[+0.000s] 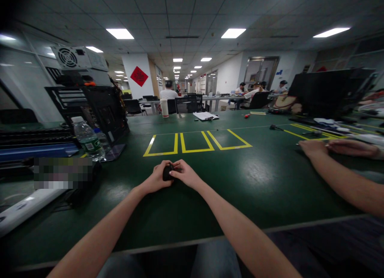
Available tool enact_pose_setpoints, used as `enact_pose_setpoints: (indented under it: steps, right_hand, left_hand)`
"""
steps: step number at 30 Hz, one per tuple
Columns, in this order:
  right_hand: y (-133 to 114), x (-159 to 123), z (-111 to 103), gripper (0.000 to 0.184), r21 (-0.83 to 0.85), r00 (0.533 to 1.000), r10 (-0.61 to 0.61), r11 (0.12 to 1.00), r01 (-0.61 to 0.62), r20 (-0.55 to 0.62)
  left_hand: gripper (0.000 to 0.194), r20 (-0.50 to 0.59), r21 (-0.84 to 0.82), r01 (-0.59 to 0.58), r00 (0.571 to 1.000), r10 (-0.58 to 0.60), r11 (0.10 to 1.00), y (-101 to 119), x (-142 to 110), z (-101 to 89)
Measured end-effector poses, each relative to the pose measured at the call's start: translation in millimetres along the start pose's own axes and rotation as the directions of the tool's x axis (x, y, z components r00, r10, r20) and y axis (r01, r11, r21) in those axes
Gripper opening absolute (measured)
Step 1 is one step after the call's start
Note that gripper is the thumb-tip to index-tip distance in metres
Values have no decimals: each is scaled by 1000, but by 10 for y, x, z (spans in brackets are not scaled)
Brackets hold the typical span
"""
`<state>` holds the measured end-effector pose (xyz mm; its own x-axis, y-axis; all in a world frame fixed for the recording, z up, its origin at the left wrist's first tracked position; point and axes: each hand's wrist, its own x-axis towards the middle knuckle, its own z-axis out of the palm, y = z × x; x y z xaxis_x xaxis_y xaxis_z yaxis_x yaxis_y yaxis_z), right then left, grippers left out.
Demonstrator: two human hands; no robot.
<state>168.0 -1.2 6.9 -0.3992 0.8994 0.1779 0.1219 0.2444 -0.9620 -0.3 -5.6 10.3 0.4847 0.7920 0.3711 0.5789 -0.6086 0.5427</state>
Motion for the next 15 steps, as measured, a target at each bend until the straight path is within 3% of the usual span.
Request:
enact_pose_setpoints:
  steps: [3,7,12,15]
  right_hand:
    - [2,-4,-20,30,-7,999,42,999,-41,24]
    - [-72,-56,-38,30,31,994,-17,999,14,107]
    - [-93,-60,-9,20,34,998,-59,998,57,38]
    - [-56,-26,6,25,24,999,-40,999,39,7]
  left_hand:
    - [53,4,0,12,1000,-12,1000,8,-2,-6]
    - [54,10,-7,13,1000,-12,1000,19,-6,-17]
    - [54,8,-12,24,1000,-24,1000,19,-6,-19]
    - [54,6,-13,16,1000,-16,1000,6,1,-8]
